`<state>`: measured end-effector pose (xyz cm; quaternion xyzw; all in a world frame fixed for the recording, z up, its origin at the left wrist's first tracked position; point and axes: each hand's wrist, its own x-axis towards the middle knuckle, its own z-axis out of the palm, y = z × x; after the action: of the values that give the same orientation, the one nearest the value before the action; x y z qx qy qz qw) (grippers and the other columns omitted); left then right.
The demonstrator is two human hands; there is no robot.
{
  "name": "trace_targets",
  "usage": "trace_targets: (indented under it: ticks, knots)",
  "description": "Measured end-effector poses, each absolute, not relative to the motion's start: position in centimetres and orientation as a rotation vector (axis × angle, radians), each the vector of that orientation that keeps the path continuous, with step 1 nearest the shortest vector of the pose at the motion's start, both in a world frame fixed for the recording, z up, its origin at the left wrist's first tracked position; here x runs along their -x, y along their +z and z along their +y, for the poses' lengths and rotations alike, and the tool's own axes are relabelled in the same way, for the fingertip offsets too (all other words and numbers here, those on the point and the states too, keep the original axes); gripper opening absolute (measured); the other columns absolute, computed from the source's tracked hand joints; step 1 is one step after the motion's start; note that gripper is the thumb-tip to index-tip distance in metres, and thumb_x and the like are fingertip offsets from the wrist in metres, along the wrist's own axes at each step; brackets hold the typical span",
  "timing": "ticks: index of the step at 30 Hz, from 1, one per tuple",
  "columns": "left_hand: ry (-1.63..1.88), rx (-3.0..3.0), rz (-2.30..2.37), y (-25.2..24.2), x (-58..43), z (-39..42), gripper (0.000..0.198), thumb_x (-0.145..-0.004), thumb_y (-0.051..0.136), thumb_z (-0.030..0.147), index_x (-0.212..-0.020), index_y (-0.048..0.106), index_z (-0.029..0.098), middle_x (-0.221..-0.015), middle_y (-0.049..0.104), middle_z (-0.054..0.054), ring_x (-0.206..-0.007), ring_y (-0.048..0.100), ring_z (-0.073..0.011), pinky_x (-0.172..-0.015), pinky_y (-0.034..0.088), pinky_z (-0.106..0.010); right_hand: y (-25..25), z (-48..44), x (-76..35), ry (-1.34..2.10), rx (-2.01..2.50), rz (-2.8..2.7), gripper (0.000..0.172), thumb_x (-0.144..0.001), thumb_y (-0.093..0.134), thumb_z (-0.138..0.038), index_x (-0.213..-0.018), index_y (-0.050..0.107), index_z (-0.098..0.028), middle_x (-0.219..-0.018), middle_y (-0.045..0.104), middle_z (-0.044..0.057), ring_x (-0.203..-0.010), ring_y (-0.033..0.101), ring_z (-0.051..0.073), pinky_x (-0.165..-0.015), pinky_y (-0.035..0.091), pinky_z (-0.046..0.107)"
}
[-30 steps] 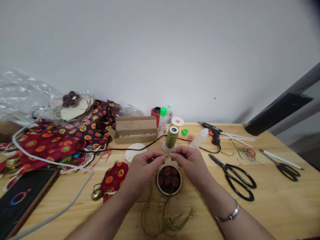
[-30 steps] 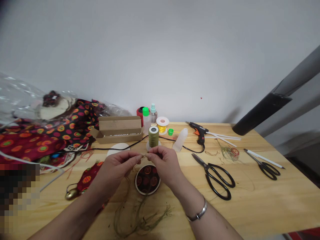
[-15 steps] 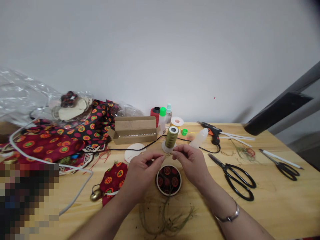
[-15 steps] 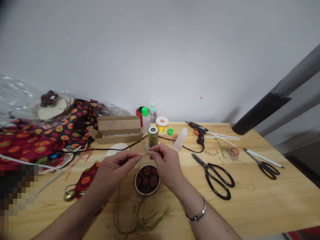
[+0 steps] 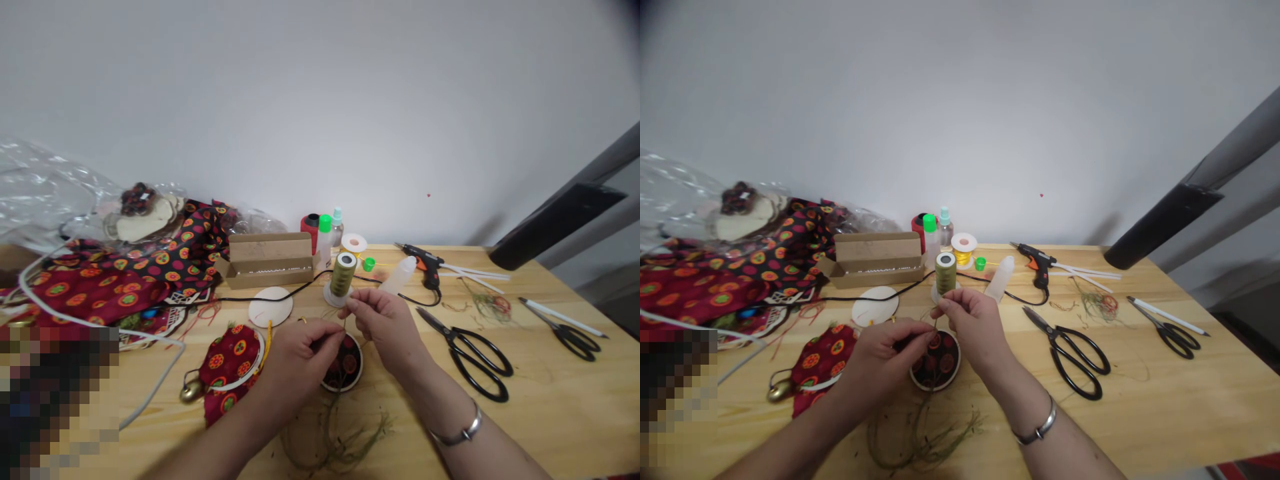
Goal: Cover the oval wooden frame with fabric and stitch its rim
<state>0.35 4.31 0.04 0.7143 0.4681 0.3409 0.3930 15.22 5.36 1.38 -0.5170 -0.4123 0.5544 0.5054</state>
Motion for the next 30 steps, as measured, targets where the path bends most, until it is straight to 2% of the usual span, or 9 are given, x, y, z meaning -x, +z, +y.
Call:
trace_targets:
  ticks: [6, 9, 14, 17, 19, 23, 27, 30]
  knots:
    - [0.848, -1.916, 1.169, -0.2, -0.3, 4.5, 0.020, -0.080, 0.053, 0.023, -0.078, 0.073, 0.025, -0.067, 0.068, 0.000, -0.063, 0.059, -0.0160, -0.059, 0.040, -0.025, 1.5, 5.2, -15.0, 1.463, 1.126, -0.890, 0.019, -0.067, 0.065, -0.030, -0.066, 0.055, -0.014, -0.058, 0.062, 0.000, -0.039, 0.028, 0.003, -0.038, 0.017, 0.019]
    - [0.849, -1.982, 1.160, 0.1, -0.3, 4.7, 0.020, -0.079, 0.053, 0.023, -0.074, 0.072, 0.024, -0.069, 0.067, -0.002, -0.069, 0.059, -0.0171, -0.066, 0.041, -0.027, 1.6, 5.2, -15.0, 1.464, 1.124, -0.880, 0.021, -0.066, 0.067, -0.031, -0.065, 0.054, -0.014, -0.055, 0.057, -0.002, -0.040, 0.030, 0.003, -0.038, 0.018, 0.018]
    - [1.024, -1.926, 1.350, 0.6, 0.2, 4.9, 0.015, -0.072, 0.054, 0.015, -0.081, 0.065, 0.020, -0.097, 0.059, -0.006, -0.096, 0.054, -0.0220, -0.085, 0.040, -0.033, 1.8, 5.1, -15.1, 1.472, 1.156, -0.881, 0.021, -0.066, 0.067, -0.031, -0.067, 0.055, -0.015, -0.051, 0.052, -0.005, -0.039, 0.031, 0.004, -0.039, 0.020, 0.018]
    - [1.263, -1.745, 1.356, 0.8, 0.5, 5.0, 0.019, -0.076, 0.052, 0.017, -0.093, 0.058, 0.019, -0.115, 0.052, -0.007, -0.111, 0.048, -0.0222, -0.095, 0.035, -0.035, 1.8, 5.1, -15.0, 1.475, 1.174, -0.926, 0.019, -0.067, 0.066, -0.030, -0.066, 0.055, -0.015, -0.051, 0.052, -0.005, -0.039, 0.033, 0.004, -0.039, 0.021, 0.018]
    - [1.289, -1.599, 1.239, 1.0, 0.4, 4.9, 0.023, -0.081, 0.049, 0.020, -0.103, 0.055, 0.020, -0.120, 0.052, -0.007, -0.115, 0.046, -0.0204, -0.098, 0.034, -0.033, 1.7, 5.0, -14.9, 1.471, 1.185, -0.988, 0.017, -0.068, 0.064, -0.028, -0.065, 0.056, -0.014, -0.051, 0.053, -0.004, -0.040, 0.034, 0.004, -0.040, 0.022, 0.018]
    - [1.070, -1.391, 1.032, 1.3, -0.1, 4.5, 0.030, -0.086, 0.046, 0.026, -0.115, 0.052, 0.020, -0.113, 0.061, -0.006, -0.108, 0.054, -0.0183, -0.093, 0.039, -0.029, 1.7, 4.8, -14.6, 1.410, 1.221, -1.115, 0.015, -0.070, 0.062, -0.025, -0.062, 0.057, -0.014, -0.050, 0.053, -0.004, -0.041, 0.036, 0.005, -0.040, 0.025, 0.019]
    - [0.943, -1.370, 1.026, 0.9, -0.4, 4.5, 0.031, -0.087, 0.044, 0.031, -0.116, 0.052, 0.020, -0.104, 0.066, -0.006, -0.096, 0.059, -0.0182, -0.082, 0.045, -0.027, 1.8, 4.7, -14.5, 1.402, 1.246, -1.172, 0.013, -0.071, 0.059, -0.023, -0.061, 0.056, -0.015, -0.051, 0.054, -0.003, -0.044, 0.044, 0.008, -0.042, 0.031, 0.020]
    - [0.926, -1.434, 1.089, 0.6, -0.3, 4.6, 0.031, -0.087, 0.045, 0.033, -0.113, 0.058, 0.021, -0.092, 0.068, -0.004, -0.090, 0.061, -0.0190, -0.075, 0.046, -0.027, 1.7, 4.7, -14.5, 1.392, 1.263, -1.193, 0.012, -0.072, 0.058, -0.023, -0.062, 0.056, -0.015, -0.050, 0.054, -0.003, -0.044, 0.045, 0.008, -0.044, 0.034, 0.020]
